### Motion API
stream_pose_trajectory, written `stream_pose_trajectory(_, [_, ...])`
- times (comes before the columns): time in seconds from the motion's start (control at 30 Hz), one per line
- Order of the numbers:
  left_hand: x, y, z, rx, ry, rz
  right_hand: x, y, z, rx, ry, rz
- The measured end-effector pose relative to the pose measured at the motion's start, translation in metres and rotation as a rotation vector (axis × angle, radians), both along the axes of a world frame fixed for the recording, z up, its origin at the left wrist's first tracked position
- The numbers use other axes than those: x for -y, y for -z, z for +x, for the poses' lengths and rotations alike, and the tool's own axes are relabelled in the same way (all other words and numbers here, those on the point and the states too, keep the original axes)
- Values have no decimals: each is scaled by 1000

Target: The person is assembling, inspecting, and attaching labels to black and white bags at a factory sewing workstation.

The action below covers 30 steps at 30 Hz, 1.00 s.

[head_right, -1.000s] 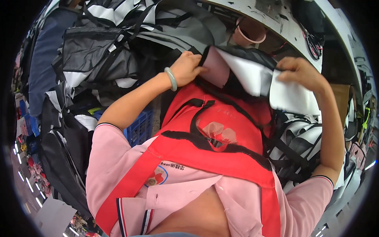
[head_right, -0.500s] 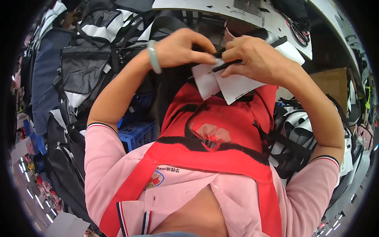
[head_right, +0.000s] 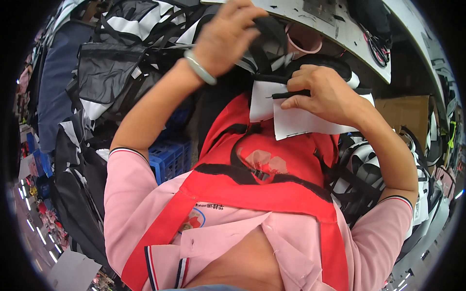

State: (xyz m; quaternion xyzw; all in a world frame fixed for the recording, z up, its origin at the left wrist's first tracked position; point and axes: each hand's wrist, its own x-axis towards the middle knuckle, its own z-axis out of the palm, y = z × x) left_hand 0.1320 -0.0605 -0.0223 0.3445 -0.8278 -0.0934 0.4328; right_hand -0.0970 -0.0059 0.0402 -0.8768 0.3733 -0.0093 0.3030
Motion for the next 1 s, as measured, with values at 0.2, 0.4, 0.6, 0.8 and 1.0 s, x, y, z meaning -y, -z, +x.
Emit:
stream_pose_trajectory(0.2, [-59,4,2,-290,49,-36,6,-45,-18,26,170,23])
stream_pose_trajectory(0.4, [-66,54,-25,-358,-112,349,-14,-54,2,119,9,-14])
stream_pose_trajectory(0.6, [-44,21,-17,-757,44,463,-2,-76,2,159,43,-103])
stream_pose_trajectory(0.8, [-35,-98,25,-388,379,982,19,-103,-47,101,110,-32])
stream_pose_trajectory(1.0, [-28,-145,13,-15,484,1006,13,-82,-43,317,-4,-112])
